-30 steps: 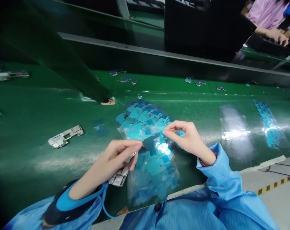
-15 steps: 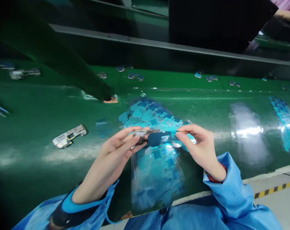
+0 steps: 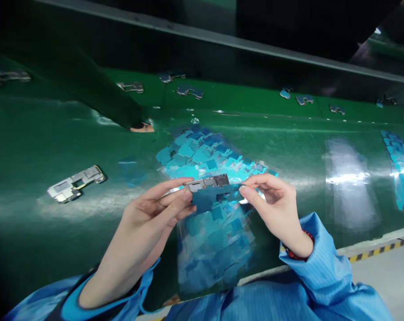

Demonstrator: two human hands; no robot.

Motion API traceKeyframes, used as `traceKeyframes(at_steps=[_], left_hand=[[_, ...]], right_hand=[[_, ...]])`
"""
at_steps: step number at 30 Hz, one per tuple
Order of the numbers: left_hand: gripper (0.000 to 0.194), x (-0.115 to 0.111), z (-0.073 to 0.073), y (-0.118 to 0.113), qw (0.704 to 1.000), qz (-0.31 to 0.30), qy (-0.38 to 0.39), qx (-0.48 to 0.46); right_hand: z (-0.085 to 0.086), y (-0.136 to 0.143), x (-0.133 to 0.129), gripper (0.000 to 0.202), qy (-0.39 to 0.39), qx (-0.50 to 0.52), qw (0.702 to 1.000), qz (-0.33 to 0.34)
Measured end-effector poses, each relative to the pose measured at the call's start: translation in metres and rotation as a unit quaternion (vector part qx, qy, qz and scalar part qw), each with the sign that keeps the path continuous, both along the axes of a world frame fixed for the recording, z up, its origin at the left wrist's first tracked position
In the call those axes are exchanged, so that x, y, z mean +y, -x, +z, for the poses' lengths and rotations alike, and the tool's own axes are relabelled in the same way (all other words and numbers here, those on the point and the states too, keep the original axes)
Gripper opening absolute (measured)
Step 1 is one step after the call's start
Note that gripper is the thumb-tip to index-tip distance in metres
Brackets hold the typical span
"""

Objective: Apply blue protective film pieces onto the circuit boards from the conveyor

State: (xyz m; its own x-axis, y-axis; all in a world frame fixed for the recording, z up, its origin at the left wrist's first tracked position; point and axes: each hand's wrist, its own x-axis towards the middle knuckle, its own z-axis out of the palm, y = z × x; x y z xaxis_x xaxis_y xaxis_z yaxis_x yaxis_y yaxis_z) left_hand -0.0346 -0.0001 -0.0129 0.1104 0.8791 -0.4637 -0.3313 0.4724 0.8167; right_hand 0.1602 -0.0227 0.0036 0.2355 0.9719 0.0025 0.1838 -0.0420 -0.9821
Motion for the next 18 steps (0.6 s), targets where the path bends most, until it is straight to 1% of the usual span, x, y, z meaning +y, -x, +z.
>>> traceKeyframes(at_steps=[3,6,8,13,18], left_hand=[[0.032,-0.0012,-0.0013,0.0007,1.0,-0.012,0.002,-0.018],[0.024,-0.0028,-0.0017,0.0004,0.999,-0.036,-0.007,-0.019],[0.022,-0.0035,-0.0006,-0.0005,0.999,-0.049,-0.009,-0.013],[0.031,-0.0047,0.004,-0.0025,0.998,-0.056,0.004,0.021],[0.028,-0.0056,0.0041,-0.0026,0.998,-0.05,-0.001,0.042]], right_hand=[[0.0028,-0.0017,-0.0005,0.006,0.003,-0.014,1.0,0.002],[0.0035,-0.0013,0.0,0.007,0.007,-0.017,1.0,0.017],[0.0034,0.0003,0.0009,0.007,0.013,-0.016,0.999,0.032],[0.0047,0.0041,0.0015,0.006,0.024,-0.04,0.998,0.038],[0.0093,0.0015,-0.0025,0.005,0.012,-0.077,0.996,0.038]])
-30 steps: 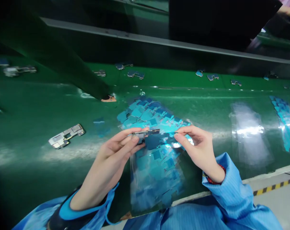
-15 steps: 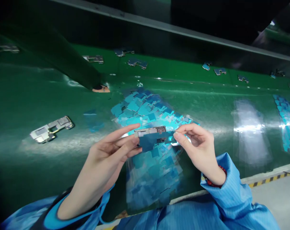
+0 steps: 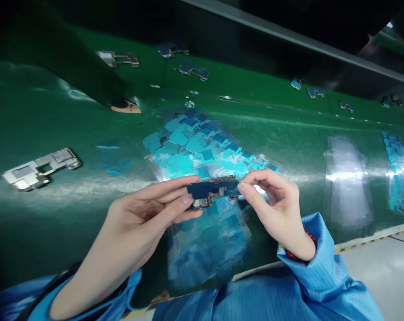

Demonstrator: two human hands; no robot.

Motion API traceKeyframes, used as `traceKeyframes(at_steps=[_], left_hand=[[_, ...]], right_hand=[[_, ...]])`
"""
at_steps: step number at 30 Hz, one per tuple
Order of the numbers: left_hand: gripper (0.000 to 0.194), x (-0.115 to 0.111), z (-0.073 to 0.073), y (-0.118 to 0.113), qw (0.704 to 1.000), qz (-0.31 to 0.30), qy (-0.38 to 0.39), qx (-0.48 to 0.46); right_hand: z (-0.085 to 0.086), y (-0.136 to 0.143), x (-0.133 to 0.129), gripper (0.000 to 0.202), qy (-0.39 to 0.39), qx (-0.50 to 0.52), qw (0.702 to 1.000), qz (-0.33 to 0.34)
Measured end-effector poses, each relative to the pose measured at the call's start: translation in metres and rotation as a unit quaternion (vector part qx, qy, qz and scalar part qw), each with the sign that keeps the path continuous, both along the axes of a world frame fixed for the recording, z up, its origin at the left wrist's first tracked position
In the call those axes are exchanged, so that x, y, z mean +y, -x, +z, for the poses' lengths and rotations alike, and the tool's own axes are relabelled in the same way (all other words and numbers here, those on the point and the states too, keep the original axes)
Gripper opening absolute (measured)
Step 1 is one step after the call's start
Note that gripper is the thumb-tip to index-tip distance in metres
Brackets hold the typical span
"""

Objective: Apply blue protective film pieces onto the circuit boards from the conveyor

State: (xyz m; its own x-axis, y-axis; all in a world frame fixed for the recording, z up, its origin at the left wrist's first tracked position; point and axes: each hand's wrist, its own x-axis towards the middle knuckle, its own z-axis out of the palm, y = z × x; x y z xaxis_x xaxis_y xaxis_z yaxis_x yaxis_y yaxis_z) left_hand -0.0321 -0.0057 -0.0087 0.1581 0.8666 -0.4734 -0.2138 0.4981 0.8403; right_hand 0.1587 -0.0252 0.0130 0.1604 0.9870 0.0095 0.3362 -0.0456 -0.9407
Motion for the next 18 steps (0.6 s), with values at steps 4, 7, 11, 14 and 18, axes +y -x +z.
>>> traceKeyframes(at_steps=[4,7,11,14,18], left_hand=[[0.023,0.0,0.0,-0.001,1.0,0.012,-0.003,-0.006],[0.023,0.0,-0.001,-0.001,1.0,0.018,-0.01,-0.004],[0.021,0.001,-0.001,-0.001,1.0,0.025,-0.005,-0.011],[0.022,0.001,0.0,0.001,1.0,0.018,-0.001,-0.018],[0.029,-0.001,0.0,0.003,0.999,-0.016,-0.021,0.03]], right_hand=[[0.0,-0.004,-0.001,0.006,-0.027,0.003,0.999,0.03],[-0.003,-0.007,0.001,0.007,-0.012,0.045,0.998,0.049],[-0.009,-0.009,0.004,0.01,0.059,0.114,0.989,0.066],[-0.011,-0.009,0.006,0.008,0.088,0.14,0.984,0.071],[-0.011,-0.009,0.008,0.007,0.089,0.128,0.985,0.076]])
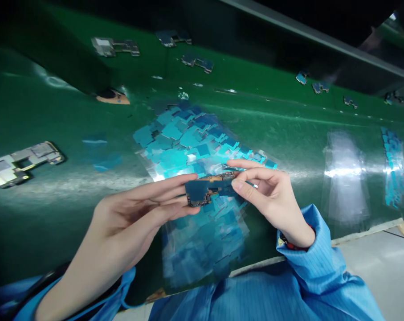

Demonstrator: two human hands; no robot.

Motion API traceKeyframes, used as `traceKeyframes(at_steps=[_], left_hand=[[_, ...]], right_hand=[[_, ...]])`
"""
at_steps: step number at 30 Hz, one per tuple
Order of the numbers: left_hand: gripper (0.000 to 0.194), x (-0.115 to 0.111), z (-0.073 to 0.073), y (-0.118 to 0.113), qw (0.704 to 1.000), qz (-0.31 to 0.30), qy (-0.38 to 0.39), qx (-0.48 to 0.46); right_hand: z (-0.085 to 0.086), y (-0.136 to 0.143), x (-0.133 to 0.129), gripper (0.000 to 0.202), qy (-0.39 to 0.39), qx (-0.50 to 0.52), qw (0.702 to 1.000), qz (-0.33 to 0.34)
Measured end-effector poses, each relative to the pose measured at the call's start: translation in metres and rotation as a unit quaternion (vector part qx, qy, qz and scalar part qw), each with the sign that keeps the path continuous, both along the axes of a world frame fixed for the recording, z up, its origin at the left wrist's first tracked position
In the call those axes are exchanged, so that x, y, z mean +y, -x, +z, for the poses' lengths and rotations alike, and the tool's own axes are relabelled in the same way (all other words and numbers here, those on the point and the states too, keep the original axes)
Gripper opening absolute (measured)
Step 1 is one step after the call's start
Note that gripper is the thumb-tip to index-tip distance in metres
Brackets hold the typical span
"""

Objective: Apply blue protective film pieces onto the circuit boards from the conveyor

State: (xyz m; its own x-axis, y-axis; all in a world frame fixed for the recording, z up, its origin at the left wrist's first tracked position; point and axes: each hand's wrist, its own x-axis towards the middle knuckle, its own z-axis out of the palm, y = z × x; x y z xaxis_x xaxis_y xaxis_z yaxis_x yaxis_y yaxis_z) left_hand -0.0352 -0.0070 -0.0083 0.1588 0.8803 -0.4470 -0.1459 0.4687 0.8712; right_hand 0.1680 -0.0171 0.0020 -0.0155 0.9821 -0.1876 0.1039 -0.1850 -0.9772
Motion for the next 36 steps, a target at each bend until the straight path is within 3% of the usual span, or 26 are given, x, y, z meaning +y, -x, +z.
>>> traceKeyframes(at_steps=[4,10,16,36], left_hand=[[0.031,-0.003,0.007,0.0,0.997,-0.031,-0.018,0.066],[0.029,-0.005,0.016,-0.004,0.997,-0.016,-0.023,0.078],[0.031,-0.006,0.016,-0.004,0.994,-0.014,-0.05,0.099],[0.03,-0.01,0.016,-0.006,0.995,0.013,-0.028,0.096]], right_hand=[[0.002,0.0,0.001,0.009,0.008,0.001,1.0,0.005],[0.006,0.0,0.002,0.011,0.015,0.0,1.0,0.006],[0.005,0.001,0.004,0.011,0.016,-0.002,1.0,0.002],[0.005,0.004,0.003,0.013,0.009,-0.013,1.0,-0.012]])
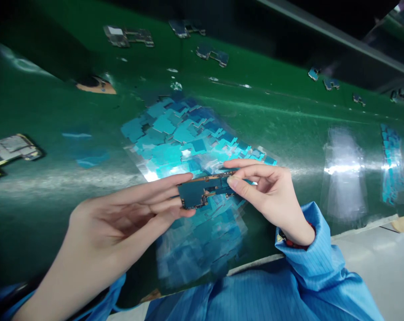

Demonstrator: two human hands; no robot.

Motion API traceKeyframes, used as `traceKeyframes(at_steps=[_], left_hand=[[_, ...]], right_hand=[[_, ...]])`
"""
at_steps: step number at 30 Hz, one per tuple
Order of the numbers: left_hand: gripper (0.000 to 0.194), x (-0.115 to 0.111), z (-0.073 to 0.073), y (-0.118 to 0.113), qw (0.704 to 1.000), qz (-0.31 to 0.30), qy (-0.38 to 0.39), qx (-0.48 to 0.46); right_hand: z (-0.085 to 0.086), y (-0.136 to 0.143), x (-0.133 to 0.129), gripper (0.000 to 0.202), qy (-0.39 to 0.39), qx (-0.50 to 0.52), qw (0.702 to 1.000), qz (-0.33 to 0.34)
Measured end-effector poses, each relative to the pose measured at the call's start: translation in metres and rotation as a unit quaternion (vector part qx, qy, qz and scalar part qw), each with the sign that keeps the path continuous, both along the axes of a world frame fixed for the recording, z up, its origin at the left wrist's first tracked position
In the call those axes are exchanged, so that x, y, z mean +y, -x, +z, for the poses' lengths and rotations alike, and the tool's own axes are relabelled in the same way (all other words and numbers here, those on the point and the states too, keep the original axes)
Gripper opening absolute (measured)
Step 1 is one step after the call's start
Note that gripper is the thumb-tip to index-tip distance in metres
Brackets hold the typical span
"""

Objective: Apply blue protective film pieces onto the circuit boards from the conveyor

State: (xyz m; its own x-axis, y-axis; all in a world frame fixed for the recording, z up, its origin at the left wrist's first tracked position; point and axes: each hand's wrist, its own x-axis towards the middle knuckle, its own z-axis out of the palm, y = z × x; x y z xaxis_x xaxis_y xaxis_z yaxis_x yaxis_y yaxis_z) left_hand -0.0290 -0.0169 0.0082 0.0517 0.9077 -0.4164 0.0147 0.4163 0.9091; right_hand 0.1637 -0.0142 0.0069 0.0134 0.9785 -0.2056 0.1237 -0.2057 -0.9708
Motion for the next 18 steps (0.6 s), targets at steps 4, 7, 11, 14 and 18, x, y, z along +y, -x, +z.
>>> traceKeyframes(at_steps=[4,7,11,14,18], left_hand=[[0.029,0.0,0.0001,-0.0004,1.0,0.004,0.003,-0.005],[0.029,-0.0002,-0.0007,-0.0006,1.0,0.001,0.0,-0.007],[0.03,-0.0002,-0.0026,-0.0002,1.0,-0.014,-0.002,0.005],[0.03,0.0004,-0.004,-0.0001,1.0,-0.015,-0.004,0.011],[0.028,0.0011,-0.0052,-0.0009,1.0,-0.004,-0.006,0.004]], right_hand=[[0.0007,0.0001,-0.0005,0.012,0.003,0.001,1.0,-0.002],[0.0007,-0.0001,-0.0006,0.012,0.007,0.005,1.0,-0.003],[0.0004,0.0003,-0.0002,0.011,0.006,0.007,1.0,-0.005],[0.0005,0.0005,-0.0001,0.01,0.009,0.003,1.0,-0.005],[0.0013,0.0006,0.0002,0.008,0.014,-0.003,1.0,-0.011]])
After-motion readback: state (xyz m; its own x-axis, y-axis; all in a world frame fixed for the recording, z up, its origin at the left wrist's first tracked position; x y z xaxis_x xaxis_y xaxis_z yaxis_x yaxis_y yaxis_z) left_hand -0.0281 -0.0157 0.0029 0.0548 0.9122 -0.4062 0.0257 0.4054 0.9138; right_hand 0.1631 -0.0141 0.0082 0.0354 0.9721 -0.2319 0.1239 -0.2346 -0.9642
